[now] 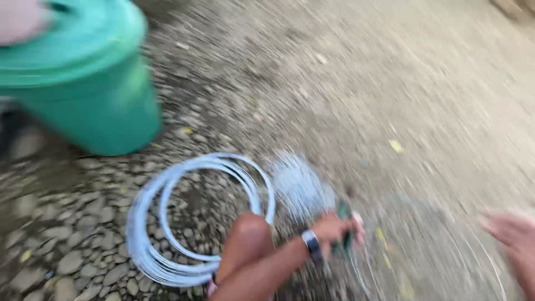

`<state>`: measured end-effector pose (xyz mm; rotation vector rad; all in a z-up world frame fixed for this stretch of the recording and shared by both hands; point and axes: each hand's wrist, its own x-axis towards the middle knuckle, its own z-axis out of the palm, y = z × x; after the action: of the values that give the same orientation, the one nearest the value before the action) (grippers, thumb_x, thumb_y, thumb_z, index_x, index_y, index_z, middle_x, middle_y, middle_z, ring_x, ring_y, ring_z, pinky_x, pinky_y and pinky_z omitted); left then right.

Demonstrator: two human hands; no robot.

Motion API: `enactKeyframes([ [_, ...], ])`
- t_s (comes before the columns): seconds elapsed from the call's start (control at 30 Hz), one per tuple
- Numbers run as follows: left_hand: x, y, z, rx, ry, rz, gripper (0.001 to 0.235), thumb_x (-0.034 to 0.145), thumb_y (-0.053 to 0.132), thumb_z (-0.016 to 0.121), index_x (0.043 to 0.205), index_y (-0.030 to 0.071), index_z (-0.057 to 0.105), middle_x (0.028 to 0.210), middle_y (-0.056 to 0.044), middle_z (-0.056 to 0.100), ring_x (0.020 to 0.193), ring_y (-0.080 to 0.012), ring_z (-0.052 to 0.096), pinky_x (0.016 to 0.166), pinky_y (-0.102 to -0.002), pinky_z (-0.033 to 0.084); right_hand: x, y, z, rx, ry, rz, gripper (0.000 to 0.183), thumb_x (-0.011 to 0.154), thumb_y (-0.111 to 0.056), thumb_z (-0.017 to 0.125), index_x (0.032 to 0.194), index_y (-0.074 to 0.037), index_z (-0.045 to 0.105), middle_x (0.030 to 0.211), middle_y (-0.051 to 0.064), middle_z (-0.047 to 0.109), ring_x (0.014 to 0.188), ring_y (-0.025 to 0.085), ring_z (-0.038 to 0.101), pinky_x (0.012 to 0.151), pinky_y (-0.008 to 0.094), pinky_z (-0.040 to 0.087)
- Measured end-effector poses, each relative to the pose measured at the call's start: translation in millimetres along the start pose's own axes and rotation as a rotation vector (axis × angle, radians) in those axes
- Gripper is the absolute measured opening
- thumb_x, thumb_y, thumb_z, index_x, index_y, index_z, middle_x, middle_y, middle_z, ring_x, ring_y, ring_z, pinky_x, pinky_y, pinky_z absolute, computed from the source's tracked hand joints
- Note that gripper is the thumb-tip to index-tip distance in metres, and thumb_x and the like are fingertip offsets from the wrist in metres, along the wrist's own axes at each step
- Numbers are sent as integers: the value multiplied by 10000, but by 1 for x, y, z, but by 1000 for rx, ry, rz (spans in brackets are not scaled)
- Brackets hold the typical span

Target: Cutting a coil of thin metal wire into small segments using pliers

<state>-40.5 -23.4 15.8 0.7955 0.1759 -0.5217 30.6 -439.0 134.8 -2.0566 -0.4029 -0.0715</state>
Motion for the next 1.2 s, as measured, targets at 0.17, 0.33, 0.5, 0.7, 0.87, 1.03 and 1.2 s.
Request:
enactKeyframes([
  [0.17,-61,22,34,44,142,-73,347,848,29,744,1158,0,592,834,-158,702,623,-216,700,533,-327,632,-22,-142,155,378,53,392,456,1011,-128,495,1446,-4,433,814,163,695,617,240,705,566,329,640],
  [0.33,-67,30,21,65,93,138,224,795,64,812,963,14,674,779,-147,725,629,-212,718,545,-360,656,-46,-138,223,90,-117,303,313,1086,-197,415,1148,19,634,744,177,750,553,247,748,499,326,641],
  [0.5,-65,39,15,137,116,105,257,853,126,787,1028,-31,683,929,-205,746,682,-253,730,592,-409,668,-77,-109,256,-86,-370,339,267,1068,-229,405,979,-107,624,590,62,730,469,184,697,487,313,559],
  [0.7,-51,7,-7,-87,-116,-76,202,955,149,673,1003,-46,681,813,-142,682,679,-214,633,615,-344,562,-88,-134,275,-415,-375,469,297,1017,-243,474,801,-111,630,693,13,644,546,159,558,538,331,497],
  [0.87,-43,10,4,-152,-62,-156,190,911,132,704,1015,-15,641,864,-151,702,636,-220,647,552,-360,588,-113,-105,268,112,-215,660,293,1054,-310,544,856,-106,617,691,4,592,541,103,509,460,254,432],
  [1.03,-21,5,8,-109,-114,-176,276,930,244,698,993,-25,682,737,-107,676,596,-242,668,519,-322,562,-125,-95,239,393,-74,595,372,948,-375,657,1143,-68,736,620,-25,555,479,65,463,422,221,341],
  [1.2,-9,-6,20,-199,-198,-233,311,858,271,756,991,0,683,756,-100,706,602,-237,693,524,-316,602,-128,-83,216,101,1,399,529,905,-544,580,1188,-151,792,664,10,657,513,107,480,421,283,359],
])
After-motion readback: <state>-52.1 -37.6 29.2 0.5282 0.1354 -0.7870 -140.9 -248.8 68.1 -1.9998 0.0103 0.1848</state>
